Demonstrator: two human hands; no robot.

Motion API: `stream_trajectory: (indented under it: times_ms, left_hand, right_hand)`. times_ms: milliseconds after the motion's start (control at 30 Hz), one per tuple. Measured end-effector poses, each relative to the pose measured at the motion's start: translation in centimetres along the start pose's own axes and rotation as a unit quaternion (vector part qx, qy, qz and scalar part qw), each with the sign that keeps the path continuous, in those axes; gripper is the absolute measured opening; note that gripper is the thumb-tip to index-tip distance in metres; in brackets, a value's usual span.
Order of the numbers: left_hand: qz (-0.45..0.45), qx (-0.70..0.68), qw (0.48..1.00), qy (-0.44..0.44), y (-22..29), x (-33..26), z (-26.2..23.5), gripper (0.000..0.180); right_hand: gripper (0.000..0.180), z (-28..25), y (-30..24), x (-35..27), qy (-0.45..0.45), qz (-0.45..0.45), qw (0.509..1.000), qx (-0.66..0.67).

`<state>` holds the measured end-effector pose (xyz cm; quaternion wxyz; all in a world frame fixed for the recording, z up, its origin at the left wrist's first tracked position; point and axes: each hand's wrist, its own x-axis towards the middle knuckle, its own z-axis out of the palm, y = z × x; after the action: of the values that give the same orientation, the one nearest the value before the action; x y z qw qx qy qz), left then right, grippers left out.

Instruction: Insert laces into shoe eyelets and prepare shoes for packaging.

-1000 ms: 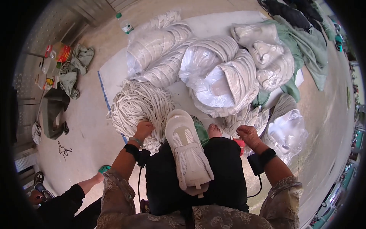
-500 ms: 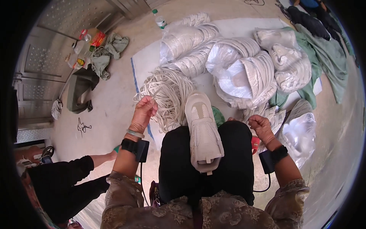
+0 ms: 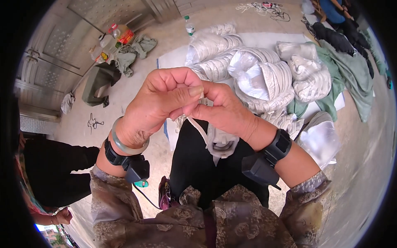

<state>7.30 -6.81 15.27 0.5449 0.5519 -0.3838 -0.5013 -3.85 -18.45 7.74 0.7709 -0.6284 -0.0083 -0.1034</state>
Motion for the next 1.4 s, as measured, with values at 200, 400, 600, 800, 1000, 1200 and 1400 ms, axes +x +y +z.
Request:
stream_trajectory:
  times_ms: [200,400,600,800,1000,1200,1400]
  left_hand:
    - [0.029,0.005,1.0,0.001,2.9,-4.6,1.1,0.014]
    - [0.08,0.012,0.996,0.044,5.2,-6.8,1.6,0.016]
    - [0.118,0.029,0.991,0.059,5.1,-6.1,1.0,0.015]
    - [0.12,0.072,0.988,0.057,4.8,-7.4,-1.0,0.015]
    - [0.117,0.081,0.99,0.003,5.1,-8.3,-0.3,0.015]
    - [0.111,0.023,0.992,-0.06,4.3,-8.0,0.8,0.018]
    - [0.113,0.047,0.992,-0.003,2.7,-6.8,-1.8,0.019]
  right_hand:
    - [0.019,-2.5,2.0,0.0,-0.018,-0.048,0.908,-0.417]
    - [0.033,-3.4,-3.5,3.4,0.124,-0.082,0.97,-0.194]
    - [0.028,-4.5,-16.6,3.4,0.22,-0.339,0.909,-0.101]
    - [0.03,-7.8,-15.0,0.1,0.266,-0.216,0.929,-0.14]
    - [0.031,-10.3,-17.2,-1.3,0.308,-0.301,0.901,-0.06]
    - [0.042,-11.4,-8.5,-2.3,0.283,-0.124,0.95,0.046]
    - [0.038,-13.4,-17.3,-4.4,0.323,-0.297,0.762,-0.477]
